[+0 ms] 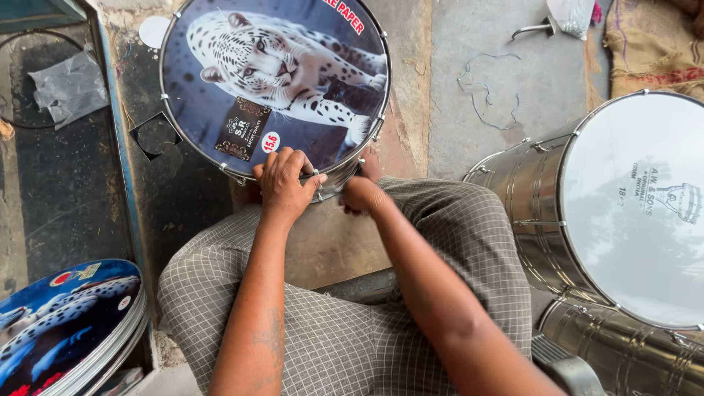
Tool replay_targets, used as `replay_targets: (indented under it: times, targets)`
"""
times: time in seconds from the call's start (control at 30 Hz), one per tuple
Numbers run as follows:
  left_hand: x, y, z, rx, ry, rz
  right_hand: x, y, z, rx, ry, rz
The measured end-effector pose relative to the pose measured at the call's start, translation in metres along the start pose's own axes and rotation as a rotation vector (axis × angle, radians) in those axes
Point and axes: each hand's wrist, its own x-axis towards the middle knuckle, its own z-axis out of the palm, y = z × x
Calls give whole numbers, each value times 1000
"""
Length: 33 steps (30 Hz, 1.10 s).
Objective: The person sits on the floor and uses a wrench to tighten the tension rods on a drum with a leopard graphic. They then flip the drum over and continue tightening the tension rods on the plain white drumhead.
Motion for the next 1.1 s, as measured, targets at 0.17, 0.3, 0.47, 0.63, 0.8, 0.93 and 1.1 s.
replay_targets:
  times: [0.17, 0.3, 0.47, 0.63, 0.8, 0.93, 1.1]
  targets:
    - [-5, -4, 5, 15, -14, -30, -40, -20, 60, 753, -129, 95]
    - [0, -3, 5, 4, -8, -47, -47, -65, 93, 1161, -72, 85]
    - [-3, -2, 5, -2, 4, -52, -24, -93, 115, 1460, 144, -200]
    - [-4, -1, 4, -28, 9, -38, -12, -91, 118, 1417, 218, -239]
    - [-4, -6, 4, -12, 0, -27, -3, -9, 16, 94, 18, -36]
    - [2, 2, 2, 0, -7, -48, 12, 0, -2, 263, 82, 30]
    - [-3, -1, 5, 4, 11, -42, -32, -5, 63, 613, 36, 165]
